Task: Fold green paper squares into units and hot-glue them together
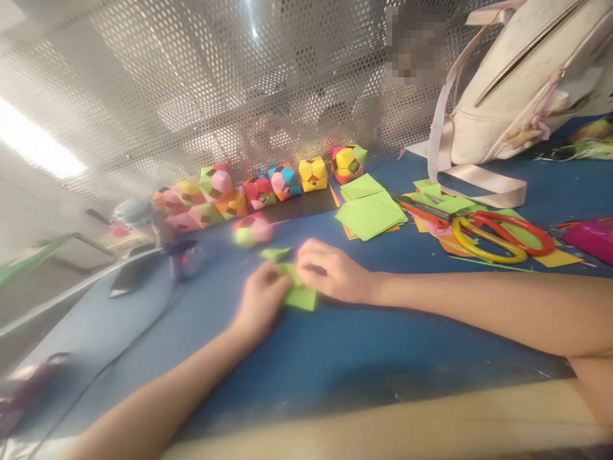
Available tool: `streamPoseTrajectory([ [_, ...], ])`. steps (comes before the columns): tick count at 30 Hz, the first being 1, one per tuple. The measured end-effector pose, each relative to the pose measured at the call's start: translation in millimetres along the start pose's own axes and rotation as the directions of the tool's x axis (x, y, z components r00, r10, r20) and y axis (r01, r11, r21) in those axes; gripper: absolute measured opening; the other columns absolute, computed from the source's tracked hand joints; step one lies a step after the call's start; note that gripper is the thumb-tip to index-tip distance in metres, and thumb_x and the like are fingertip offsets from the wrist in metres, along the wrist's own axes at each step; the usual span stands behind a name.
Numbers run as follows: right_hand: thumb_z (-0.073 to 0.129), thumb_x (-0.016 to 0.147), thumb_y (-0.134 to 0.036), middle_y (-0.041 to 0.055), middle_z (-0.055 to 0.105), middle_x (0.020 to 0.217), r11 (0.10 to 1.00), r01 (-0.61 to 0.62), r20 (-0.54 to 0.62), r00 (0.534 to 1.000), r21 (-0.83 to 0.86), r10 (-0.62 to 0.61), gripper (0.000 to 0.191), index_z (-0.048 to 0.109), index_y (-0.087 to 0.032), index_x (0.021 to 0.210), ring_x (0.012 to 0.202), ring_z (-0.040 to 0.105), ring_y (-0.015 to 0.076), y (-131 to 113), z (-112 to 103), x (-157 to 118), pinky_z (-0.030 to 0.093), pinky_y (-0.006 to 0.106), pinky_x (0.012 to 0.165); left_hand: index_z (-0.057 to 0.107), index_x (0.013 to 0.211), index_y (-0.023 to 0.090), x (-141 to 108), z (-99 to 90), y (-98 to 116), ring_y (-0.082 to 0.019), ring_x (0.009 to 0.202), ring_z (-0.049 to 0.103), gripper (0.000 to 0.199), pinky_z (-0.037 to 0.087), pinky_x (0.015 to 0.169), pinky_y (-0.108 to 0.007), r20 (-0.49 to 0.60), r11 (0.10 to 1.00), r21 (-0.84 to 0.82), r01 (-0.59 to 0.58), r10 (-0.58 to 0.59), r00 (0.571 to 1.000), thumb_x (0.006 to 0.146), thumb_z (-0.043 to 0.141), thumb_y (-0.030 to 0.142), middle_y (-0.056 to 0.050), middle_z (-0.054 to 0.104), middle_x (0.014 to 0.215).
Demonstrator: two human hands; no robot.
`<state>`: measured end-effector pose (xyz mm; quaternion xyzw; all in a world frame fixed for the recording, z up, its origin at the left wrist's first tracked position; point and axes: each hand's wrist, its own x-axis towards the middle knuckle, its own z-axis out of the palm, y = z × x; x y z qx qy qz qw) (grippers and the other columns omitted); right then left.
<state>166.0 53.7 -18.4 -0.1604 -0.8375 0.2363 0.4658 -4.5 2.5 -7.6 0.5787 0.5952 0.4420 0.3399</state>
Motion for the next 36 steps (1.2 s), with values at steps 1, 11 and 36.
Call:
streamPoseTrajectory([
  [1, 0.047, 0.082, -0.015, 0.0039, 0.051, 0.080, 0.999, -0.033, -0.010, 0.999, 0.000, 0.033, 0.009, 0.051, -0.018, 0.074, 0.079, 0.050, 0.0151, 0, 0, 0, 0.044, 0.029, 0.075, 0.060, 0.072, 0.014, 0, 0.0, 0, -0.012, 0.058, 0.054, 0.013, 0.042, 0.055, -0.023, 0.005, 1.000, 0.002, 0.001, -0.001, 1.000, 0.068, 0.061, 0.026, -0.001, 0.063, 0.067],
  [11, 0.051, 0.077, -0.017, 0.0035, 0.064, 0.083, 0.854, -0.479, 0.155, 0.877, 0.204, 0.455, 0.012, 0.061, -0.015, 0.085, 0.076, 0.058, 0.0141, -2, -2, 7, 0.046, 0.028, 0.072, 0.063, 0.079, 0.013, 4, 0.5, -4, -0.014, 0.063, 0.058, 0.018, 0.044, 0.060, -0.025, 0.032, 0.998, -0.053, 0.026, -0.024, 0.999, 0.068, 0.063, 0.028, -0.003, 0.066, 0.072],
  [36, 0.052, 0.073, -0.007, 0.0029, 0.068, 0.077, 0.895, -0.439, 0.288, 0.850, -0.073, 0.441, 0.015, 0.066, -0.014, 0.074, 0.070, 0.060, 0.0136, -21, -24, 29, 0.044, 0.024, 0.065, 0.068, 0.084, 0.015, 0, -1.1, 12, -0.015, 0.064, 0.057, 0.021, 0.044, 0.057, -0.024, 0.263, 0.985, 0.170, 0.005, -0.050, 0.963, 0.072, 0.059, 0.030, -0.002, 0.065, 0.073],
])
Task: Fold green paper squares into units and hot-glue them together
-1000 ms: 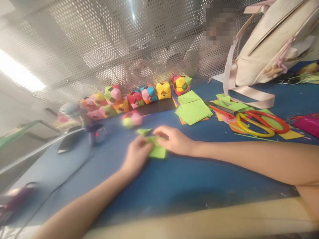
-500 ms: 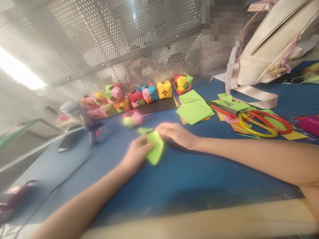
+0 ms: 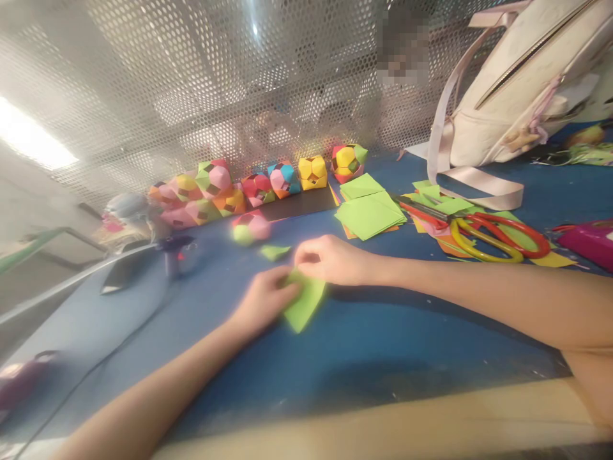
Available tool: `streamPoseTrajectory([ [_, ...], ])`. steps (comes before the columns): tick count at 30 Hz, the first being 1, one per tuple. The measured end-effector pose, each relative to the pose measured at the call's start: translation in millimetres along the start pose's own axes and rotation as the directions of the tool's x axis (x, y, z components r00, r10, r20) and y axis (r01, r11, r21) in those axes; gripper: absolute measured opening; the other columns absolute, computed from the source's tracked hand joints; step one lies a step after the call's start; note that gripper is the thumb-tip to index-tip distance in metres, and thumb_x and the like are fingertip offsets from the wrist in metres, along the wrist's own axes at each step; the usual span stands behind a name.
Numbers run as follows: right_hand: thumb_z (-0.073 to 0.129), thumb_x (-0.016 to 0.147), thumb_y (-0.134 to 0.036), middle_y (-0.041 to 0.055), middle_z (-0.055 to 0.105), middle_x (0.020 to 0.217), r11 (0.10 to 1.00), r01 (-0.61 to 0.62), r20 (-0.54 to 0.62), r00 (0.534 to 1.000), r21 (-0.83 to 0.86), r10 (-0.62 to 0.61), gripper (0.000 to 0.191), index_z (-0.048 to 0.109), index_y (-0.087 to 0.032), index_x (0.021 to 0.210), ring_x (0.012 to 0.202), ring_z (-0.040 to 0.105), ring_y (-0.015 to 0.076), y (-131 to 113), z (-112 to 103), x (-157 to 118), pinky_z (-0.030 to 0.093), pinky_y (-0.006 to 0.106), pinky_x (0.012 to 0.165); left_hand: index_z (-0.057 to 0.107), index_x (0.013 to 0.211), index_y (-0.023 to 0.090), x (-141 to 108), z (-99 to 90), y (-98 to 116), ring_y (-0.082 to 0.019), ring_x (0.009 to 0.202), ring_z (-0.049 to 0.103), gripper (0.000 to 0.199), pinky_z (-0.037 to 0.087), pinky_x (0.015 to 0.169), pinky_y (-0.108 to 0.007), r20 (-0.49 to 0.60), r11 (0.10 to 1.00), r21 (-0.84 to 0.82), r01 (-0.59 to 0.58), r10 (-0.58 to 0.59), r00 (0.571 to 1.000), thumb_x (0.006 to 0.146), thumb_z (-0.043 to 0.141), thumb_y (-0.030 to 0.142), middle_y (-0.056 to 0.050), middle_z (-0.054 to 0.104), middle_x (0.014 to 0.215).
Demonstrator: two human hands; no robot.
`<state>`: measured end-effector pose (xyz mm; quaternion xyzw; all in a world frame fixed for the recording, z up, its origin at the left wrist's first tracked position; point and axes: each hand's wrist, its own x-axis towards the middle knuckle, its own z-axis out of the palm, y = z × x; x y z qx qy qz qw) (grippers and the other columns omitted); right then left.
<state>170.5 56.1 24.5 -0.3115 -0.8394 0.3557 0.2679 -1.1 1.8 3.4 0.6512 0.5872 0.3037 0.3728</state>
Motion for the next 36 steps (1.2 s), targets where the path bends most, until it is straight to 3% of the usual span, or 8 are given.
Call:
streamPoseTrajectory([
  [7, 0.053, 0.074, -0.010, 0.0029, 0.066, 0.074, 1.000, 0.007, -0.076, 0.997, 0.008, -0.006, 0.011, 0.063, -0.013, 0.072, 0.067, 0.058, 0.0122, 1, 2, -1, 0.044, 0.023, 0.063, 0.070, 0.081, 0.013, 0, 1.3, -2, -0.017, 0.065, 0.058, 0.041, 0.045, 0.059, -0.027, -0.077, 0.988, -0.153, 0.000, -0.012, 0.997, 0.078, 0.052, 0.050, -0.006, 0.068, 0.076],
  [13, 0.053, 0.075, -0.010, 0.0025, 0.065, 0.072, 0.999, -0.019, -0.091, 0.996, 0.034, 0.022, 0.010, 0.062, -0.013, 0.071, 0.066, 0.058, 0.0123, 0, 2, -2, 0.045, 0.023, 0.062, 0.071, 0.080, 0.012, 1, -1.7, -3, -0.017, 0.062, 0.057, 0.044, 0.043, 0.057, -0.026, -0.022, 0.984, -0.170, 0.050, -0.054, 0.998, 0.076, 0.055, 0.053, -0.006, 0.068, 0.074],
  [25, 0.053, 0.076, -0.014, 0.0032, 0.069, 0.076, 0.990, -0.043, -0.073, 0.996, 0.138, 0.053, 0.012, 0.066, -0.013, 0.075, 0.073, 0.063, 0.0143, 4, 4, -2, 0.047, 0.024, 0.067, 0.069, 0.091, 0.015, 2, -10.6, -2, -0.016, 0.069, 0.059, 0.042, 0.044, 0.060, -0.024, 0.070, 0.999, -0.021, 0.037, -0.036, 0.997, 0.082, 0.049, 0.051, -0.006, 0.069, 0.088],
  [31, 0.052, 0.080, -0.018, 0.0033, 0.070, 0.083, 0.988, -0.050, 0.033, 0.998, 0.147, 0.045, 0.016, 0.067, -0.014, 0.081, 0.080, 0.063, 0.0160, 6, 0, 1, 0.046, 0.025, 0.071, 0.067, 0.084, 0.014, 1, -8.5, -2, -0.012, 0.063, 0.051, 0.039, 0.039, 0.056, -0.021, 0.044, 0.998, 0.052, -0.029, 0.026, 0.999, 0.084, 0.048, 0.047, -0.002, 0.065, 0.077],
  [34, 0.052, 0.081, -0.019, 0.0033, 0.070, 0.082, 0.994, -0.024, 0.042, 0.999, 0.104, 0.020, 0.015, 0.067, -0.014, 0.080, 0.078, 0.062, 0.0156, 6, 0, 0, 0.045, 0.024, 0.069, 0.067, 0.081, 0.014, -1, -6.2, 1, -0.011, 0.064, 0.050, 0.038, 0.039, 0.058, -0.020, 0.025, 0.994, 0.094, -0.056, 0.054, 0.998, 0.085, 0.047, 0.045, -0.001, 0.064, 0.075],
  [36, 0.052, 0.081, -0.015, 0.0038, 0.069, 0.080, 0.998, 0.057, 0.003, 0.998, 0.000, -0.057, 0.015, 0.066, -0.014, 0.077, 0.076, 0.061, 0.0149, 7, 1, 0, 0.043, 0.025, 0.068, 0.068, 0.082, 0.014, -1, -5.6, 3, -0.012, 0.065, 0.051, 0.037, 0.039, 0.059, -0.021, 0.014, 0.992, 0.111, -0.058, 0.057, 0.998, 0.085, 0.047, 0.044, -0.001, 0.064, 0.075],
])
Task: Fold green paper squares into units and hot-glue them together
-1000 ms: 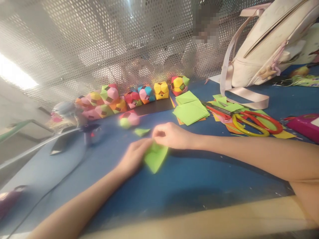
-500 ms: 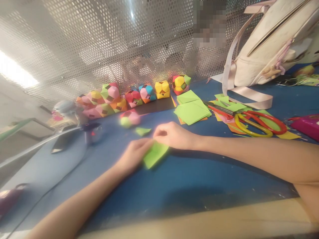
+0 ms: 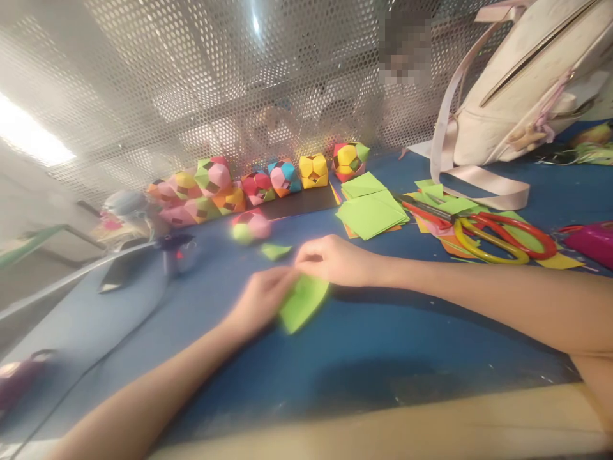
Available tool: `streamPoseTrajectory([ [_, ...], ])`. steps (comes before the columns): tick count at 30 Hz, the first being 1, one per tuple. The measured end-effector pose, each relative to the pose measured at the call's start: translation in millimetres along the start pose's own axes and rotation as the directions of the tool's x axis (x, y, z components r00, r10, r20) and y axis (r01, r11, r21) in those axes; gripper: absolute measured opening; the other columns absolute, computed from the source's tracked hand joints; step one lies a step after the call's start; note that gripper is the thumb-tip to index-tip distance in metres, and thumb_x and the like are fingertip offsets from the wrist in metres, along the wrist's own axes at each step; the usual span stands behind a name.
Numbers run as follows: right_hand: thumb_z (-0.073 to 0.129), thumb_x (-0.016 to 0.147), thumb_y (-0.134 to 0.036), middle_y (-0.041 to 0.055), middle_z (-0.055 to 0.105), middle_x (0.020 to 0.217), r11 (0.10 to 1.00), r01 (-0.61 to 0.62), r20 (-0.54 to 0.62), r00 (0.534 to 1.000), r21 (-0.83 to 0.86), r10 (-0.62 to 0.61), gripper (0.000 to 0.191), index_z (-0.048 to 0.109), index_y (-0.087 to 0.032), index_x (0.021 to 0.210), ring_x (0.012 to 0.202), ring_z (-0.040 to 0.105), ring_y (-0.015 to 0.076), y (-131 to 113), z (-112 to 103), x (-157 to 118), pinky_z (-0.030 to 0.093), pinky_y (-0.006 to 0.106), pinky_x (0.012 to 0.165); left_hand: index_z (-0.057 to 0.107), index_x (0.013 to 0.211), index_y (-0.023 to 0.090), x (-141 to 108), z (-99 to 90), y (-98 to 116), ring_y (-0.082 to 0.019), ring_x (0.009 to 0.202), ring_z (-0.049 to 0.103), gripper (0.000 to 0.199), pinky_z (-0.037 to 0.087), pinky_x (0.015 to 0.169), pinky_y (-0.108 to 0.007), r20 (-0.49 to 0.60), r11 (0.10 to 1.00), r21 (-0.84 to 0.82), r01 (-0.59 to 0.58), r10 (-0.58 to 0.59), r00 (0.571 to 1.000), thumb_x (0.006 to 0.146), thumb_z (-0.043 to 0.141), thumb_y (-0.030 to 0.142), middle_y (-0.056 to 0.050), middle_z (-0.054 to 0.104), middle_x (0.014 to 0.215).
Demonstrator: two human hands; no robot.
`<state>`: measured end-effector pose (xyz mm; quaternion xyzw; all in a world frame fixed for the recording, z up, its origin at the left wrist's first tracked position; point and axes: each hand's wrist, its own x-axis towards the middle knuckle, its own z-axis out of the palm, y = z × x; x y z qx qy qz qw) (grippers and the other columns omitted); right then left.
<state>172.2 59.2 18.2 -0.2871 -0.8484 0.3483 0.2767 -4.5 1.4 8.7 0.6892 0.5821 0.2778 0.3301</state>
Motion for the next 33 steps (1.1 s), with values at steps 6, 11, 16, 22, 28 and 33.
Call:
streamPoseTrajectory([
  [6, 0.048, 0.087, -0.014, 0.0057, 0.065, 0.076, 0.859, 0.350, -0.072, 0.912, -0.375, -0.403, 0.018, 0.063, -0.013, 0.077, 0.072, 0.057, 0.0152, 8, 6, -2, 0.040, 0.028, 0.071, 0.070, 0.081, 0.016, -1, -4.4, 7, -0.013, 0.065, 0.054, 0.028, 0.040, 0.056, -0.021, 0.027, 0.999, 0.038, 0.000, -0.001, 1.000, 0.080, 0.054, 0.039, 0.000, 0.065, 0.073],
  [11, 0.045, 0.091, -0.018, 0.0036, 0.063, 0.073, 0.792, 0.442, -0.145, 0.829, -0.422, -0.540, 0.021, 0.061, -0.014, 0.077, 0.069, 0.056, 0.0133, 12, 8, -4, 0.038, 0.026, 0.068, 0.070, 0.081, 0.015, -2, -7.9, 14, -0.013, 0.065, 0.055, 0.024, 0.041, 0.056, -0.021, -0.020, 0.995, 0.096, -0.028, 0.030, 0.999, 0.078, 0.055, 0.033, -0.001, 0.066, 0.073],
  [16, 0.049, 0.090, -0.021, 0.0032, 0.064, 0.078, 0.835, 0.422, -0.168, 0.850, -0.352, -0.500, 0.016, 0.062, -0.015, 0.082, 0.075, 0.058, 0.0135, 8, 7, -5, 0.040, 0.026, 0.071, 0.072, 0.082, 0.016, -4, -7.5, 16, -0.012, 0.065, 0.055, 0.023, 0.040, 0.056, -0.020, -0.097, 0.985, 0.160, -0.060, 0.076, 0.992, 0.079, 0.055, 0.032, 0.000, 0.066, 0.071],
  [22, 0.052, 0.089, -0.020, 0.0028, 0.065, 0.075, 0.844, 0.412, -0.164, 0.859, -0.343, -0.485, 0.017, 0.064, -0.015, 0.078, 0.074, 0.058, 0.0136, 9, 8, -5, 0.039, 0.026, 0.071, 0.072, 0.082, 0.015, -3, -3.6, 11, -0.011, 0.063, 0.054, 0.023, 0.038, 0.054, -0.019, -0.088, 0.979, 0.194, -0.065, 0.084, 0.993, 0.080, 0.055, 0.031, 0.001, 0.067, 0.070],
  [28, 0.048, 0.091, -0.020, 0.0022, 0.062, 0.068, 0.773, 0.474, -0.177, 0.793, -0.421, -0.583, 0.023, 0.061, -0.015, 0.073, 0.067, 0.055, 0.0127, 11, 8, -6, 0.039, 0.026, 0.069, 0.073, 0.079, 0.015, -2, -2.9, 9, -0.011, 0.062, 0.054, 0.025, 0.040, 0.057, -0.019, -0.062, 0.969, 0.237, -0.070, 0.087, 0.994, 0.082, 0.053, 0.030, 0.002, 0.069, 0.073],
  [33, 0.044, 0.092, -0.021, 0.0040, 0.063, 0.070, 0.724, 0.495, -0.147, 0.768, -0.481, -0.623, 0.024, 0.062, -0.015, 0.076, 0.070, 0.056, 0.0144, 13, 5, -5, 0.040, 0.027, 0.071, 0.072, 0.093, 0.018, -3, -8.0, 11, -0.015, 0.074, 0.059, 0.028, 0.044, 0.066, -0.022, 0.006, 0.982, 0.171, -0.084, 0.085, 0.996, 0.084, 0.051, 0.035, 0.000, 0.071, 0.085],
])
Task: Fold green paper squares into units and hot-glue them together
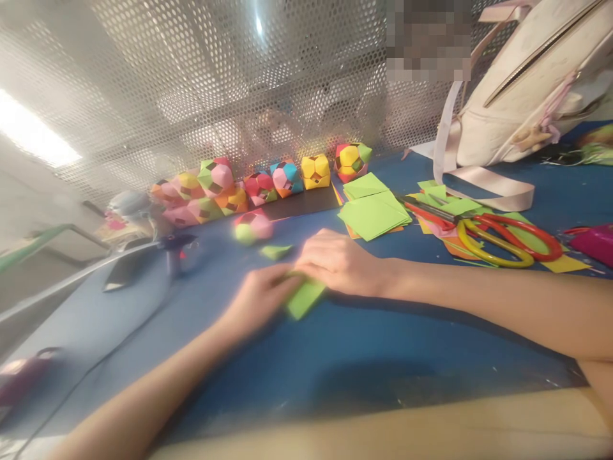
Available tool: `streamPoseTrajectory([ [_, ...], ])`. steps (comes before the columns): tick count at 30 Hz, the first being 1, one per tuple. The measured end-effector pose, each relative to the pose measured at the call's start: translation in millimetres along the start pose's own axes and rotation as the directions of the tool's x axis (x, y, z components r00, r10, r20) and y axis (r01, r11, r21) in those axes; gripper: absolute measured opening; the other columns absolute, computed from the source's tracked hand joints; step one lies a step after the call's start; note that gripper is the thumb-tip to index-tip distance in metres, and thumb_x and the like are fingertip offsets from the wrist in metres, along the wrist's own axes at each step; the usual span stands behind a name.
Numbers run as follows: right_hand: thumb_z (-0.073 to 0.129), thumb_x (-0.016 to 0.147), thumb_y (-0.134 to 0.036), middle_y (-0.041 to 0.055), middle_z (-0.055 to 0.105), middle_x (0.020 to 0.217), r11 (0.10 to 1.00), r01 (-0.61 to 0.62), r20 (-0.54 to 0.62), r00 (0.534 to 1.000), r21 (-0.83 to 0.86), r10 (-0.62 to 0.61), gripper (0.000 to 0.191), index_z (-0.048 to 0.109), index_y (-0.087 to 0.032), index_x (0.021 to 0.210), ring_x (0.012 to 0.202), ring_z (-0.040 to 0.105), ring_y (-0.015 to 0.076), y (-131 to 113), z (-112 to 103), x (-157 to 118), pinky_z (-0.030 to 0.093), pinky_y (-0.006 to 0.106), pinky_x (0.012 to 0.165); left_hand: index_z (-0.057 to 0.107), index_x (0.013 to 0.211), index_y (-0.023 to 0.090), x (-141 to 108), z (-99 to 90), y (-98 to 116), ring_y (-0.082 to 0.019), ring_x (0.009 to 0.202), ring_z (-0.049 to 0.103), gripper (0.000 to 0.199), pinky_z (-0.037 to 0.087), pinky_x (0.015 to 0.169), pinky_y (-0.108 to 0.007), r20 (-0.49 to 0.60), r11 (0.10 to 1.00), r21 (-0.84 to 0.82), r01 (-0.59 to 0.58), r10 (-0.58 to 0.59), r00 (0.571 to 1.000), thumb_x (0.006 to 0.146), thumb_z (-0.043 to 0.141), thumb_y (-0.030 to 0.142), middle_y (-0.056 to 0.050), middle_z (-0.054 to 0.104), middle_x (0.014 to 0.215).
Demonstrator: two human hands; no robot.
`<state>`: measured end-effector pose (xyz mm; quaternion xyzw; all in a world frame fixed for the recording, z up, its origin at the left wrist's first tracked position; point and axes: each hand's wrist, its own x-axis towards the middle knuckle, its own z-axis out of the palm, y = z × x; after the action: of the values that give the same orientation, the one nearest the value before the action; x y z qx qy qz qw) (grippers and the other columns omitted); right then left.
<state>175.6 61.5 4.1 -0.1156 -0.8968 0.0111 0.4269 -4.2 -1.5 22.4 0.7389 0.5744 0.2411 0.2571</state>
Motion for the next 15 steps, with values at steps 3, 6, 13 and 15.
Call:
streamPoseTrajectory([
  [3, 0.043, 0.092, -0.021, 0.0050, 0.063, 0.071, 1.000, 0.001, 0.011, 1.000, -0.016, 0.000, 0.026, 0.062, -0.014, 0.076, 0.071, 0.056, 0.0151, 2, -1, 0, 0.040, 0.028, 0.071, 0.070, 0.101, 0.021, 0, -2.9, -1, -0.018, 0.081, 0.061, 0.032, 0.046, 0.074, -0.025, -0.002, 0.999, -0.028, -0.026, 0.026, 1.000, 0.085, 0.049, 0.037, -0.001, 0.071, 0.092],
  [6, 0.041, 0.093, -0.022, 0.0052, 0.063, 0.070, 1.000, 0.003, 0.022, 1.000, -0.024, -0.002, 0.028, 0.062, -0.014, 0.077, 0.071, 0.056, 0.0154, 4, -1, 0, 0.040, 0.029, 0.071, 0.071, 0.101, 0.021, 1, -7.0, -2, -0.020, 0.083, 0.061, 0.032, 0.047, 0.075, -0.027, 0.033, 0.999, -0.045, -0.014, 0.015, 0.999, 0.085, 0.048, 0.037, -0.001, 0.071, 0.093],
  [13, 0.039, 0.093, -0.021, 0.0049, 0.062, 0.069, 0.997, 0.037, 0.041, 0.999, -0.067, -0.034, 0.030, 0.063, -0.013, 0.076, 0.069, 0.053, 0.0154, 5, -3, -2, 0.039, 0.029, 0.070, 0.068, 0.109, 0.023, 6, -23.5, 0, -0.021, 0.086, 0.061, 0.033, 0.049, 0.074, -0.028, 0.219, 0.993, -0.108, -0.038, 0.061, 0.974, 0.082, 0.050, 0.027, -0.003, 0.071, 0.093],
  [15, 0.039, 0.093, -0.021, 0.0053, 0.062, 0.068, 0.995, 0.061, 0.034, 0.998, -0.083, -0.058, 0.030, 0.063, -0.013, 0.077, 0.068, 0.052, 0.0156, 5, -2, -2, 0.039, 0.029, 0.070, 0.066, 0.112, 0.024, 5, -23.3, 1, -0.020, 0.086, 0.062, 0.033, 0.049, 0.074, -0.027, 0.217, 0.993, -0.110, -0.048, 0.071, 0.974, 0.082, 0.050, 0.026, -0.003, 0.070, 0.099],
])
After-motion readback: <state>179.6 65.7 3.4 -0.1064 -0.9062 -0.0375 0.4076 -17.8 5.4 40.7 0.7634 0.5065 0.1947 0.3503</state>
